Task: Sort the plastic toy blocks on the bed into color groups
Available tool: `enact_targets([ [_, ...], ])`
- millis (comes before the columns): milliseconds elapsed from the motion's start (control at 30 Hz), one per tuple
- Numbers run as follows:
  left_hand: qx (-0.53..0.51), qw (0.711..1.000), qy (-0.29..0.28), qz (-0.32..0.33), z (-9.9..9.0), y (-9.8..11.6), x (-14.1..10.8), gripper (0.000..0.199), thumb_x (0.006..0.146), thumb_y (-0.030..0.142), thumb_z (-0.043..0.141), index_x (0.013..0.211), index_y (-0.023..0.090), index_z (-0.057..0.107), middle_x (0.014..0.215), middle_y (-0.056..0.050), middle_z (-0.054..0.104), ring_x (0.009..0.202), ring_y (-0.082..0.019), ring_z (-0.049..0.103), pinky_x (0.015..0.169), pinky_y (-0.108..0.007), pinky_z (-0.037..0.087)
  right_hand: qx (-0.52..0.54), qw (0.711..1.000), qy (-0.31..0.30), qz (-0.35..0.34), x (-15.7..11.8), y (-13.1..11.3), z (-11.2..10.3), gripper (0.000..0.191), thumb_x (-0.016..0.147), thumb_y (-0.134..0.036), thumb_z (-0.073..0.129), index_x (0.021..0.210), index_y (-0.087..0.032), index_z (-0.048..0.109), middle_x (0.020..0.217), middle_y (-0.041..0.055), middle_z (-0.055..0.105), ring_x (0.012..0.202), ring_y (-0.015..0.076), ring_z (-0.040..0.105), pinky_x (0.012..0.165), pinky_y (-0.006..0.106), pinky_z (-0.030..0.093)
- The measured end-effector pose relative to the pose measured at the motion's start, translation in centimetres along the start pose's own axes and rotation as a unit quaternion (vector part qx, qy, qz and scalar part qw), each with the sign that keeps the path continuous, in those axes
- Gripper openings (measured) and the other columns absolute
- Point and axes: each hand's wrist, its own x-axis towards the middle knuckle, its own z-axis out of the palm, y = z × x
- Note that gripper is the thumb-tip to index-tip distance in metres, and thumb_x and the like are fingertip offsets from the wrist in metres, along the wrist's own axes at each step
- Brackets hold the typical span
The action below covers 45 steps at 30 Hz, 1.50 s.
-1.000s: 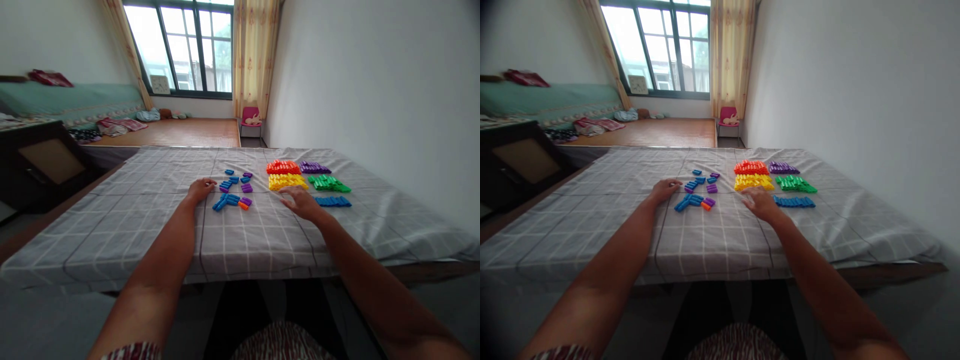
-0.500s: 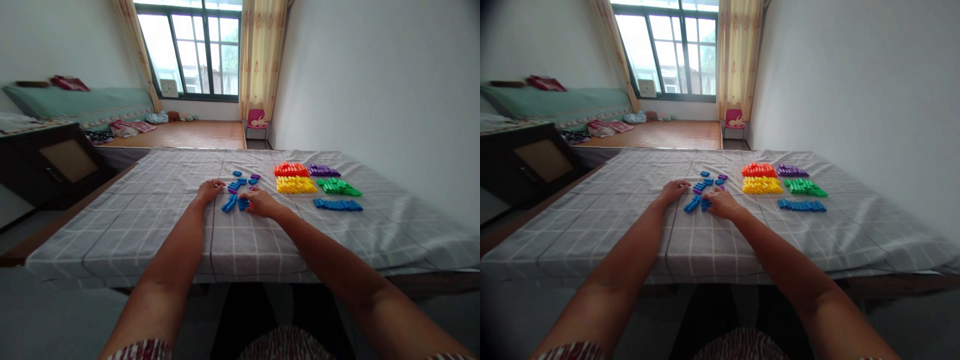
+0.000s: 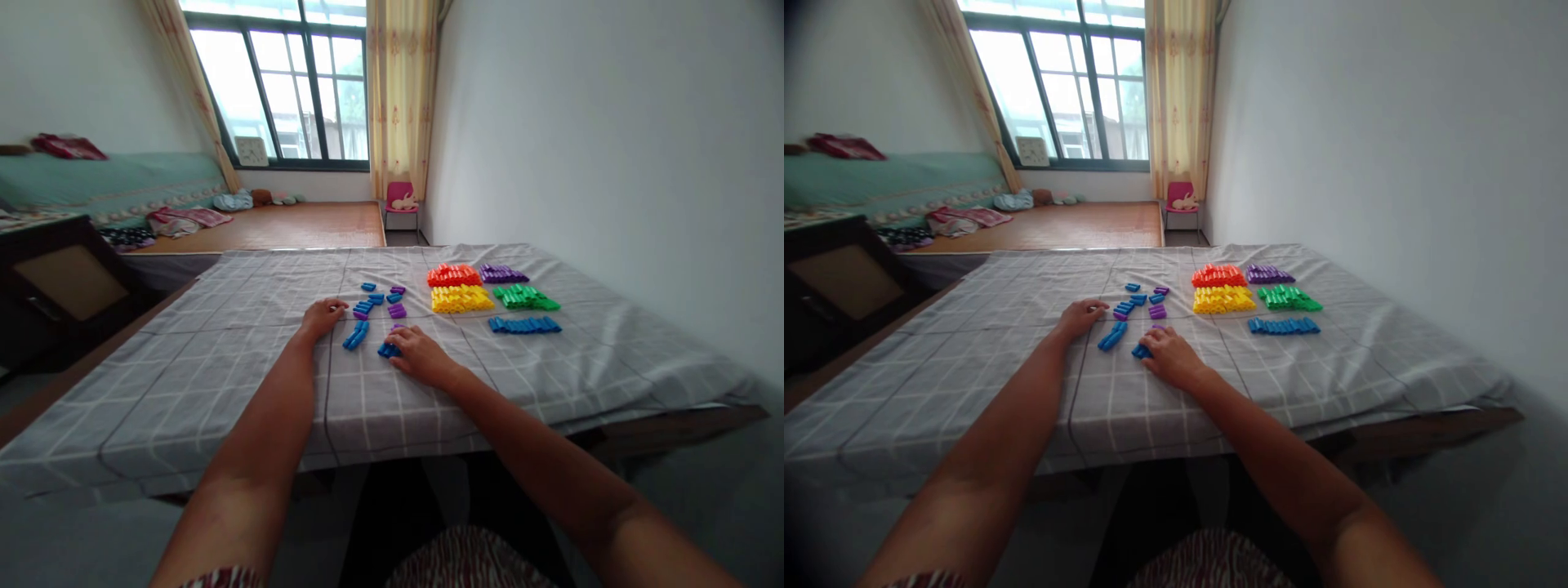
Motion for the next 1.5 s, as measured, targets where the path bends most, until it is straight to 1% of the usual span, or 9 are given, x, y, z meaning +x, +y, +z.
enact_targets([
  [167, -0.014, 1.000, -0.005, -0.004, -0.3, 0.1, 0.0, 0.036, 0.084, 0.039, 0.048, 0.107, 0.026, 0.072, 0.096, -0.001, 0.074, 0.086, -0.017, 0.065, 0.075, -0.024, 0.047, 0.043, 0.998, -0.027, -0.029, -0.8, 0.1, -1.1, 0.036, 0.076, -0.009, 0.059, 0.111, -0.016, 0.062, 0.119, 0.0112, 0.064, 0.110, 0.0230, 0.056, 0.100, 0.039, 0.040],
  [267, -0.013, 1.000, -0.007, -0.008, -0.6, 0.2, -0.2, 0.037, 0.083, 0.040, 0.047, 0.106, 0.025, 0.073, 0.092, -0.001, 0.074, 0.085, -0.018, 0.065, 0.073, -0.024, 0.047, 0.077, 0.997, -0.013, -0.005, -1.9, 2.0, -2.7, 0.041, 0.073, -0.010, 0.058, 0.113, -0.018, 0.062, 0.115, 0.0080, 0.066, 0.106, 0.0215, 0.058, 0.097, 0.038, 0.042],
  [433, 0.005, 1.000, -0.007, -0.022, -0.7, 0.3, 0.0, 0.038, 0.082, 0.043, 0.048, 0.106, 0.026, 0.073, 0.090, -0.001, 0.074, 0.086, -0.018, 0.065, 0.072, -0.024, 0.046, 0.097, 0.972, 0.123, 0.173, -6.4, 10.7, -7.2, 0.041, 0.073, -0.016, 0.053, 0.114, -0.019, 0.060, 0.110, 0.0077, 0.066, 0.096, 0.0200, 0.061, 0.081, 0.034, 0.050],
  [533, 0.012, 1.000, -0.006, -0.022, -0.6, 0.1, 0.2, 0.039, 0.082, 0.043, 0.048, 0.107, 0.026, 0.073, 0.091, -0.001, 0.074, 0.086, -0.018, 0.065, 0.071, -0.023, 0.046, 0.010, 0.943, 0.215, 0.252, -10.3, 16.1, -9.3, 0.042, 0.071, -0.017, 0.053, 0.113, -0.016, 0.061, 0.110, 0.0105, 0.065, 0.099, 0.0228, 0.059, 0.082, 0.037, 0.049],
  [633, 0.014, 1.000, -0.013, -0.023, -0.5, -0.1, 0.5, 0.040, 0.083, 0.044, 0.047, 0.108, 0.026, 0.072, 0.091, -0.002, 0.074, 0.086, -0.019, 0.065, 0.071, -0.024, 0.046, -0.075, 0.925, 0.233, 0.291, -13.2, 18.4, -9.6, 0.041, 0.072, -0.019, 0.053, 0.112, -0.017, 0.063, 0.108, 0.0108, 0.066, 0.102, 0.0252, 0.057, 0.089, 0.040, 0.046],
  [967, 0.025, 0.999, -0.015, -0.037, -0.7, 0.4, 0.2, 0.039, 0.083, 0.044, 0.048, 0.109, 0.027, 0.072, 0.094, -0.003, 0.073, 0.090, -0.020, 0.064, 0.074, -0.026, 0.046, -0.160, 0.939, 0.144, 0.270, -13.0, 16.5, -8.5, 0.036, 0.077, -0.024, 0.052, 0.109, -0.021, 0.067, 0.115, 0.0108, 0.065, 0.111, 0.0294, 0.051, 0.091, 0.046, 0.041],
  [1200, 0.016, 0.999, -0.018, -0.031, -0.5, 0.5, 0.1, 0.037, 0.084, 0.043, 0.048, 0.107, 0.027, 0.072, 0.099, -0.002, 0.073, 0.092, -0.019, 0.065, 0.078, -0.025, 0.047, -0.167, 0.923, 0.237, 0.254, -13.3, 16.5, -8.8, 0.050, 0.078, -0.024, 0.050, 0.127, -0.018, 0.056, 0.126, 0.0121, 0.059, 0.114, 0.0307, 0.050, 0.095, 0.047, 0.040],
  [1333, 0.017, 1.000, -0.011, -0.011, -0.1, 0.3, 0.2, 0.034, 0.084, 0.041, 0.050, 0.105, 0.029, 0.073, 0.108, 0.000, 0.072, 0.097, -0.019, 0.064, 0.082, -0.025, 0.047, -0.156, 0.935, 0.242, 0.207, -10.7, 14.2, -8.0, 0.050, 0.082, -0.021, 0.047, 0.131, -0.016, 0.053, 0.117, 0.0133, 0.062, 0.108, 0.0288, 0.054, 0.096, 0.045, 0.041],
  [1500, 0.017, 1.000, -0.012, -0.011, 0.1, 0.1, 0.2, 0.035, 0.085, 0.039, 0.050, 0.107, 0.028, 0.073, 0.107, -0.002, 0.072, 0.096, -0.020, 0.065, 0.081, -0.026, 0.047, -0.058, 0.992, 0.094, 0.055, -4.1, 9.2, -4.3, 0.040, 0.086, -0.020, 0.048, 0.124, -0.019, 0.057, 0.120, 0.0094, 0.063, 0.112, 0.0239, 0.054, 0.099, 0.040, 0.041],
])
